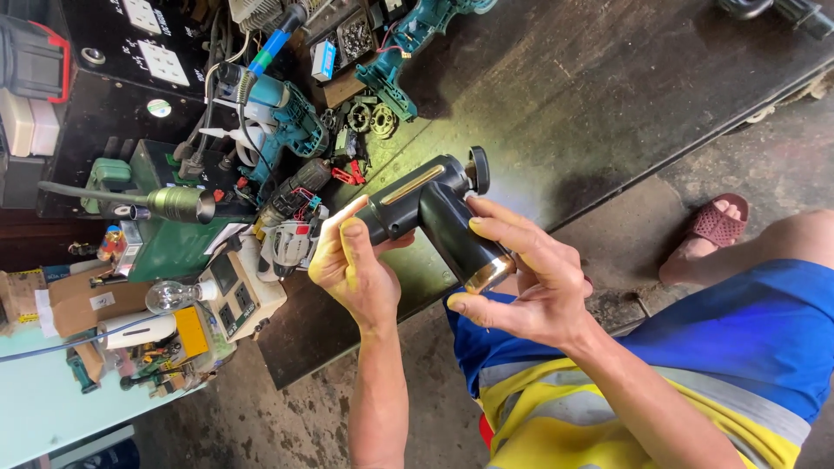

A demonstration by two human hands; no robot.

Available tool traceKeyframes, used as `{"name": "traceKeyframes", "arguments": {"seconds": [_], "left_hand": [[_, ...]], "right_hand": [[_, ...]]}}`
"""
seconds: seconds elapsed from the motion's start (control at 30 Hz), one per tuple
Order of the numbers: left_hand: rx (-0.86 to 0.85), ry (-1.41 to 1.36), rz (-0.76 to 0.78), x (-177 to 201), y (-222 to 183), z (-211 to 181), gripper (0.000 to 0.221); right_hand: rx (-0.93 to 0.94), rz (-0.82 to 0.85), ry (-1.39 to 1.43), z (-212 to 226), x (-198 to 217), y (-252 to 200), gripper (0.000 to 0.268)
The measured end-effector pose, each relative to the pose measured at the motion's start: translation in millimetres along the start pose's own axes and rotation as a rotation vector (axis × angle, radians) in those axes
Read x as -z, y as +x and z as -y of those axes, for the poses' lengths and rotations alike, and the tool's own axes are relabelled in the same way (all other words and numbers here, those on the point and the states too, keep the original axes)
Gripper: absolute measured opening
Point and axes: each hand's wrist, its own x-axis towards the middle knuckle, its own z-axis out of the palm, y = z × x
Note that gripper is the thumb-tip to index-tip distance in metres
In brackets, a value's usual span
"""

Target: Disassembling a handheld electronic device using a screwdriver and pliers at a repair bench.

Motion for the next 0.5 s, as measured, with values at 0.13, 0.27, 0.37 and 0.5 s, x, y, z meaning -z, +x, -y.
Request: {"name": "traceKeyframes", "arguments": {"seconds": [0.13, 0.27, 0.37, 0.5], "left_hand": [[-0.015, 0.015, 0.025, -5.7, 0.6, -18.4, 0.037], [-0.039, 0.046, 0.056, 3.8, 3.1, -11.8, 0.043], [-0.002, -0.020, 0.077, 8.9, -0.9, -4.0, 0.048], [-0.040, -0.058, 0.120, 13.7, -2.7, -0.3, 0.051]], "right_hand": [[0.016, 0.001, -0.052, 0.8, 0.9, 3.4, 0.067], [0.031, -0.009, 0.000, 0.6, -0.9, 0.9, 0.067], [0.008, -0.026, 0.055, -9.9, 5.3, -4.2, 0.070], [-0.010, -0.050, 0.144, -18.2, 10.4, -4.2, 0.074]]}}
